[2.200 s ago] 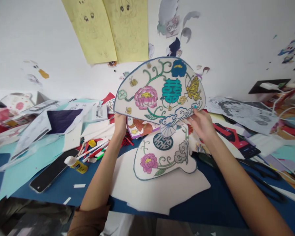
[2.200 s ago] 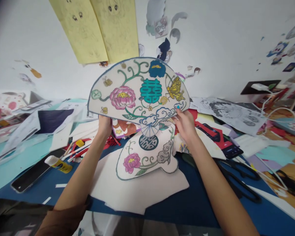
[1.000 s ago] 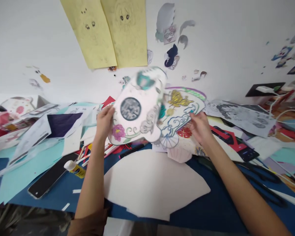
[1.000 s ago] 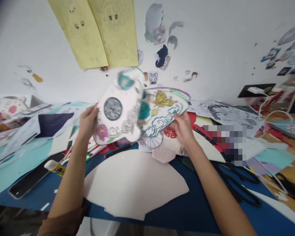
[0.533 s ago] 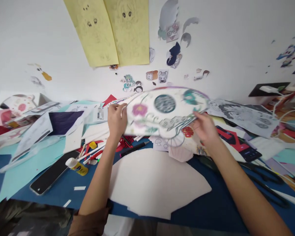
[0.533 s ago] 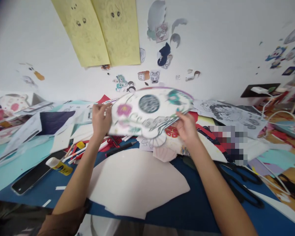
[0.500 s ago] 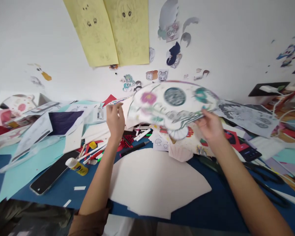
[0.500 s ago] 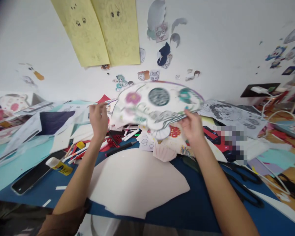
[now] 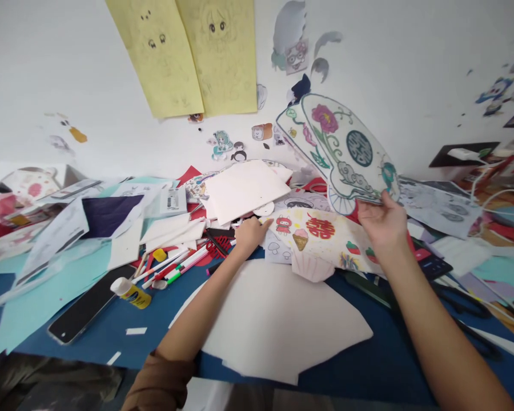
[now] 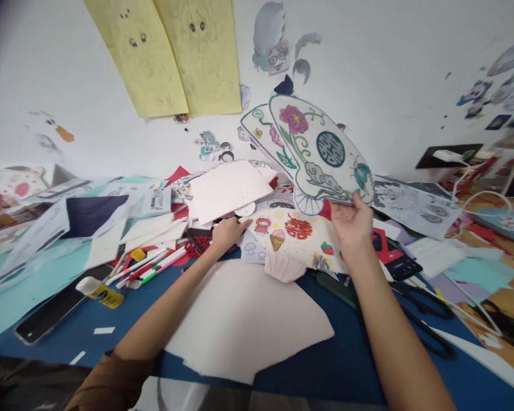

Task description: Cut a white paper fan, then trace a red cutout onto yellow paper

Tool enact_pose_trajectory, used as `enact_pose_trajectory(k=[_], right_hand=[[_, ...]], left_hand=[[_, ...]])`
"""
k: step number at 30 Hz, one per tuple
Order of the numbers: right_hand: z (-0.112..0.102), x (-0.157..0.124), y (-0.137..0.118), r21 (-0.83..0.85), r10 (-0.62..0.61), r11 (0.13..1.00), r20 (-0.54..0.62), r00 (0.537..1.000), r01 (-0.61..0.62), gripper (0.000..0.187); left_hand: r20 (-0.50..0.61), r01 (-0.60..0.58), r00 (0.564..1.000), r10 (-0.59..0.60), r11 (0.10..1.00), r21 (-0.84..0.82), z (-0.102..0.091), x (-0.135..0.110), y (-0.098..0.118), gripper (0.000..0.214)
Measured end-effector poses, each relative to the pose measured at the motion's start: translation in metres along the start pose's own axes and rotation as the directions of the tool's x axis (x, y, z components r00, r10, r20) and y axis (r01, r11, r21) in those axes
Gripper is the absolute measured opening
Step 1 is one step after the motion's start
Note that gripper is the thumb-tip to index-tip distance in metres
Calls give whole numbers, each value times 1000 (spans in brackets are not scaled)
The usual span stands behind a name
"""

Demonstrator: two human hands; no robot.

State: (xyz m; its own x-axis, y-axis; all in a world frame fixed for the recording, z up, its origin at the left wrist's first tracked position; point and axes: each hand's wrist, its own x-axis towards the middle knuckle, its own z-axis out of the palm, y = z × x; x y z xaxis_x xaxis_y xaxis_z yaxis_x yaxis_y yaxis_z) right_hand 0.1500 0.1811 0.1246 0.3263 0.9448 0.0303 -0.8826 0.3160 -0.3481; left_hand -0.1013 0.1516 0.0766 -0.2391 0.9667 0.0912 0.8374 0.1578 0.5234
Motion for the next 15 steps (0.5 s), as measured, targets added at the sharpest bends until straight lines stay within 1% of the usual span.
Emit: enact_pose_trajectory(k=[3, 5, 7, 9, 10, 12, 13, 15], right_hand=[[0, 0, -1, 8, 17, 1000, -8, 1000, -17, 28], [0, 1, -3, 11, 22, 1000, -12, 1000, -22, 27], [0, 2, -6, 13, 13, 1000, -15, 1000, -13, 27], [-2, 4, -9, 14, -8, 1000, -14, 1000, 8, 27], [-3, 5, -10, 14, -23, 1000, -11, 1000, 23, 27], [-5, 8, -12, 9, -48, 999, -3, 999, 48, 27], [-7, 10, -13, 4, -57, 998, 2, 998, 57, 28], [-9, 13, -15, -16, -63, 998, 9, 998, 63, 28]], left_hand=[[51, 27, 999, -18, 986, -166, -1, 12, -2, 32], [117, 30, 993, 7, 952, -306, -7, 14, -5, 27], [207, 31, 976, 69, 895, -444, -20, 13, -11, 24], [289, 36, 945, 155, 827, -561, -39, 9, -19, 24], [313, 38, 929, 197, 790, -611, -49, 7, -24, 25], [302, 35, 920, 251, 713, -700, -70, 5, -37, 28], [269, 26, 928, 260, 674, -739, -79, 6, -45, 29], [167, -7, 956, 239, 593, -805, -96, 7, -64, 29]])
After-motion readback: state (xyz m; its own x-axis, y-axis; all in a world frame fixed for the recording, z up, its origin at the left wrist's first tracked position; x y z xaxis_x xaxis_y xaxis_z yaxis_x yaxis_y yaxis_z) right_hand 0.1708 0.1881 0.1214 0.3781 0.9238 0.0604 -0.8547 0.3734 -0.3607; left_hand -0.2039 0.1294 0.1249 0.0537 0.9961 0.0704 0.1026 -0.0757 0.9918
